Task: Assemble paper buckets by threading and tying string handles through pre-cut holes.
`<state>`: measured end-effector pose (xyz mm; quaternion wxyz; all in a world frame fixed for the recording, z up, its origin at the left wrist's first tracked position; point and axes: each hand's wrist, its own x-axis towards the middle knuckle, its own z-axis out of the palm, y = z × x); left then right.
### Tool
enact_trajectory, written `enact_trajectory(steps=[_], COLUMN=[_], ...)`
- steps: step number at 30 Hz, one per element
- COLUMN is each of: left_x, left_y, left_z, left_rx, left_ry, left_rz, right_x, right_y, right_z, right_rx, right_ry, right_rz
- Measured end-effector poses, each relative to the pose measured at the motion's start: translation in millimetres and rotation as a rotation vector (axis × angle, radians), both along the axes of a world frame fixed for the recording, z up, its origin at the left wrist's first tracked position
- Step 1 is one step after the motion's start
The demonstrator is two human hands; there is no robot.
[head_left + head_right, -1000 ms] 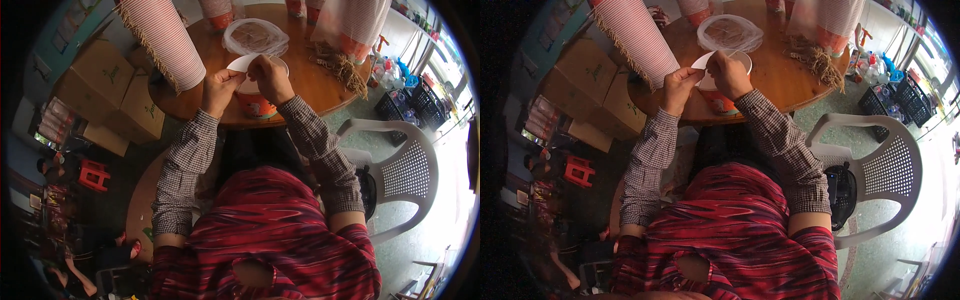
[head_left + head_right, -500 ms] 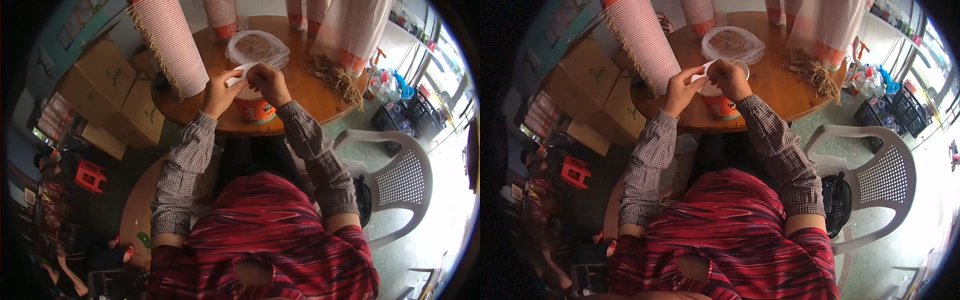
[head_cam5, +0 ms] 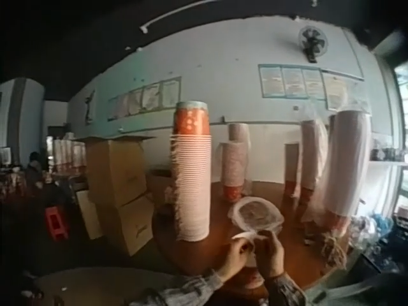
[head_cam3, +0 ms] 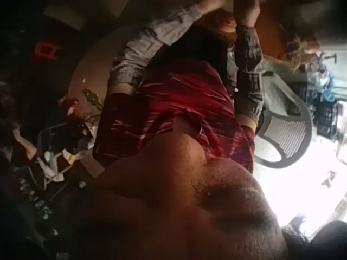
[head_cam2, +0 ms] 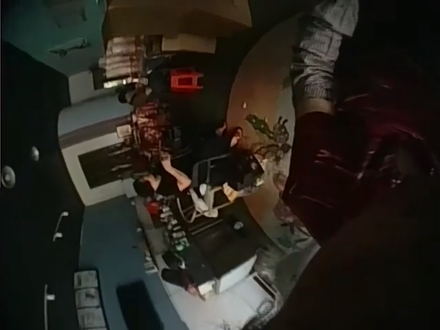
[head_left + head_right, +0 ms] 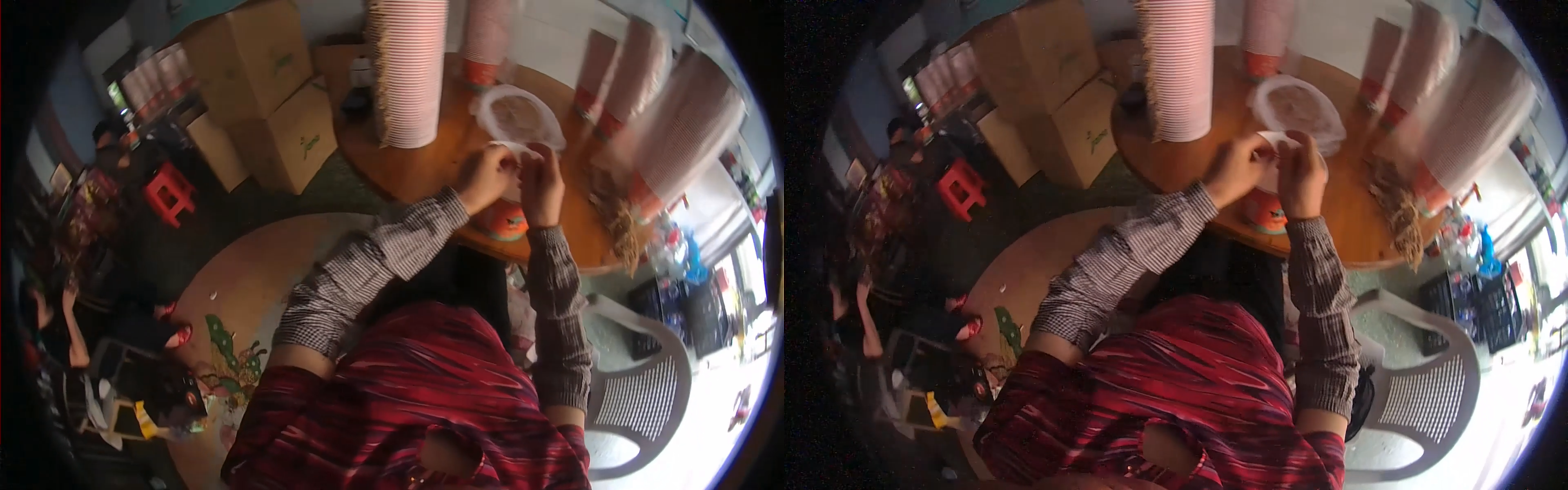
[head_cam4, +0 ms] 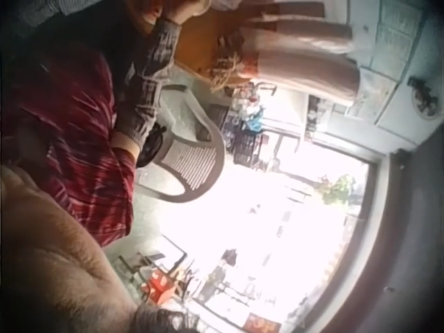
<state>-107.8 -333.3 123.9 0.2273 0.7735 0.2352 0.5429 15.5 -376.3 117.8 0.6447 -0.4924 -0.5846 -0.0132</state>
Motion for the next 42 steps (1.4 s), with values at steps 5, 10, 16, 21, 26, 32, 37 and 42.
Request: enact_trajectory(steps=[5, 10, 16, 21, 26, 32, 37, 42], left_x=[-0.1, -6.1, -17.9, -28.7, -33.7, -26.6, -35.9, -27.7], left_y=[-19.0, -20.7, -16.7, -14.5, -17.0, -5.4, -3.6, -7.2], left_z=[-10.2, -11.8, -19.3, -35.4, -40.6, -50.5, -55.5, -51.0], left_rx=[0.042, 0.278, 0.436, 0.384, 0.335, 0.338, 0.337, 0.364], left_ry=[-0.077, -0.033, -0.096, -0.138, -0.113, -0.171, -0.146, -0.045], left_rz=[0.011, 0.126, 0.244, 0.237, 0.181, 0.196, 0.241, 0.194], right_x=[-8.6, -10.1, -13.2, 18.9, 85.1, 116.0, -15.6, -12.5], right_y=[5.4, 11.6, 18.1, 46.4, 74.1, 52.8, -51.2, -48.8], right_z=[-4.1, -0.4, 1.8, -1.2, -16.1, -32.0, 47.6, 52.3], right_rx=[0.016, 0.034, 0.006, 0.259, 0.222, -0.120, -0.673, -0.418], right_ry=[0.195, 0.223, 0.095, 0.164, 0.350, -0.149, 0.112, 0.071], right_rz=[0.119, 0.130, -0.053, -0.017, -0.110, -0.052, 0.413, 0.359])
